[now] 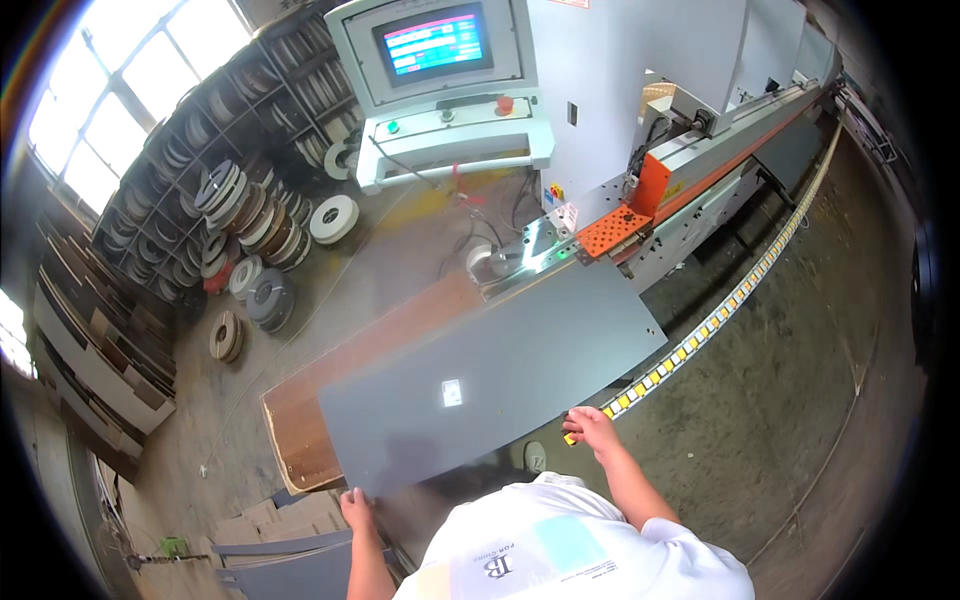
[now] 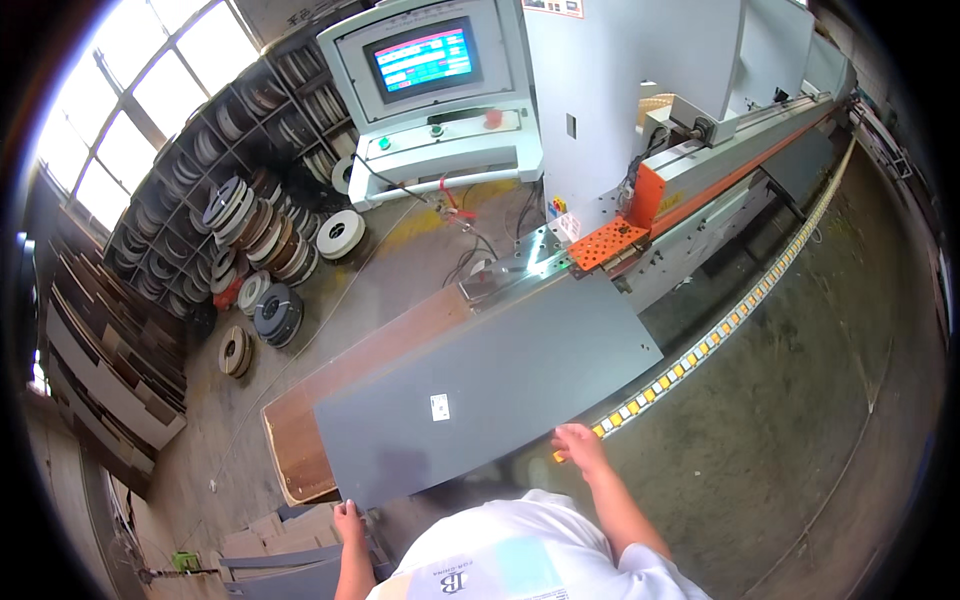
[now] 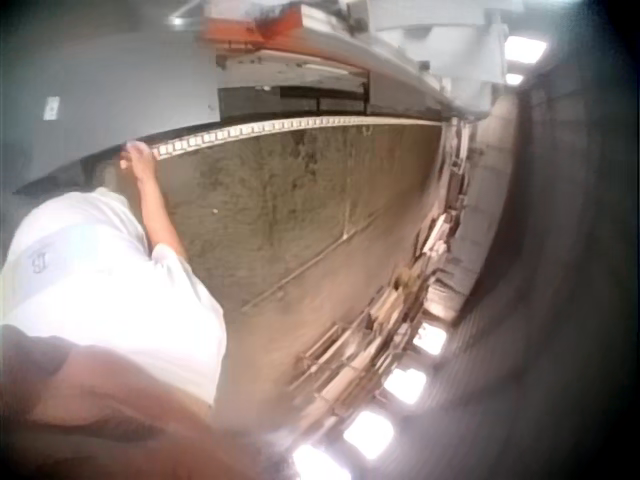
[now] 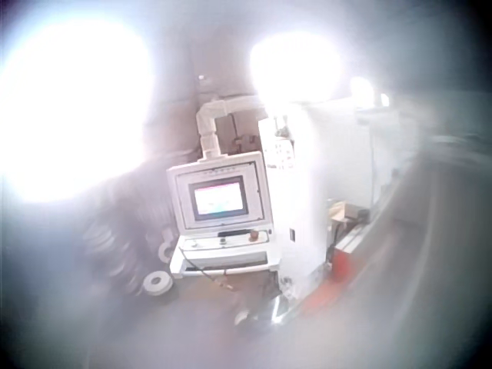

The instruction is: The person picks up a metal frame and places it on a stack of wood panels. They then repeatedly pick up individual wood panels, place them onto a machine, and move them through the processing mechanism.

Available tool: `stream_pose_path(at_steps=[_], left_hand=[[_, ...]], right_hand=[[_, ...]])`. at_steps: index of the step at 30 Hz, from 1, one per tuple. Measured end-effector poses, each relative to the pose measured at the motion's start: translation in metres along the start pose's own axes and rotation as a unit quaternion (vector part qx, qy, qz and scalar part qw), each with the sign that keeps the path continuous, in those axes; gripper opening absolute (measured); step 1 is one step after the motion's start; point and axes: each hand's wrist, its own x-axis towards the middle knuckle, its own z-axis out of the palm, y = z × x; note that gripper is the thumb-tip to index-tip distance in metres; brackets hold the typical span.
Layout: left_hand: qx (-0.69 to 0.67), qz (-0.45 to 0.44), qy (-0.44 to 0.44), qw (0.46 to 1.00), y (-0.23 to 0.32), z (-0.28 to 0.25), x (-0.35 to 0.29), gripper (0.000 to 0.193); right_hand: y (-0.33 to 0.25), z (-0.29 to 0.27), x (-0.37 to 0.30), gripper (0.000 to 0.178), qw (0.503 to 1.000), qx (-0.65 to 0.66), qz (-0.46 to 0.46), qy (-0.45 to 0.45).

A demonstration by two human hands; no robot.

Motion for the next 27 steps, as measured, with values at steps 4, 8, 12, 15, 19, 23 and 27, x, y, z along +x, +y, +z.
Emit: stream_pose_path(at_steps=[4, 8, 12, 15, 19, 23, 27], left_hand=[[0.015, 0.014, -0.054, 0.998, 0.015, 0.008, -0.012, 0.025], [0.006, 0.015, -0.124, 0.992, 0.026, 0.023, -0.025, 0.040], [-0.008, 0.009, -0.178, 0.984, 0.040, 0.041, -0.038, 0.049], [-0.036, -0.025, -0.176, 0.983, 0.047, 0.053, -0.051, 0.052], [-0.022, -0.031, -0.177, 0.983, 0.050, 0.056, -0.058, 0.056], [-0.024, -0.040, -0.198, 0.979, 0.055, 0.066, -0.063, 0.056], [-0.049, -0.067, -0.226, 0.970, 0.068, 0.093, -0.082, 0.056]], right_hand=[[-0.003, -0.001, 0.002, 0.034, 0.997, 0.080, 0.007, 0.020], [-0.015, 0.002, 0.004, 0.056, 0.988, 0.147, -0.037, 0.031], [-0.026, 0.008, 0.008, 0.072, 0.973, 0.208, -0.096, 0.028], [-0.034, 0.011, 0.003, 0.073, 0.969, 0.217, -0.113, 0.026], [-0.036, 0.003, 0.008, 0.075, 0.952, 0.285, -0.111, 0.024], [-0.041, -0.018, 0.020, 0.080, 0.936, 0.332, -0.117, 0.011], [-0.057, -0.039, 0.032, 0.084, 0.934, 0.325, -0.142, 0.029]])
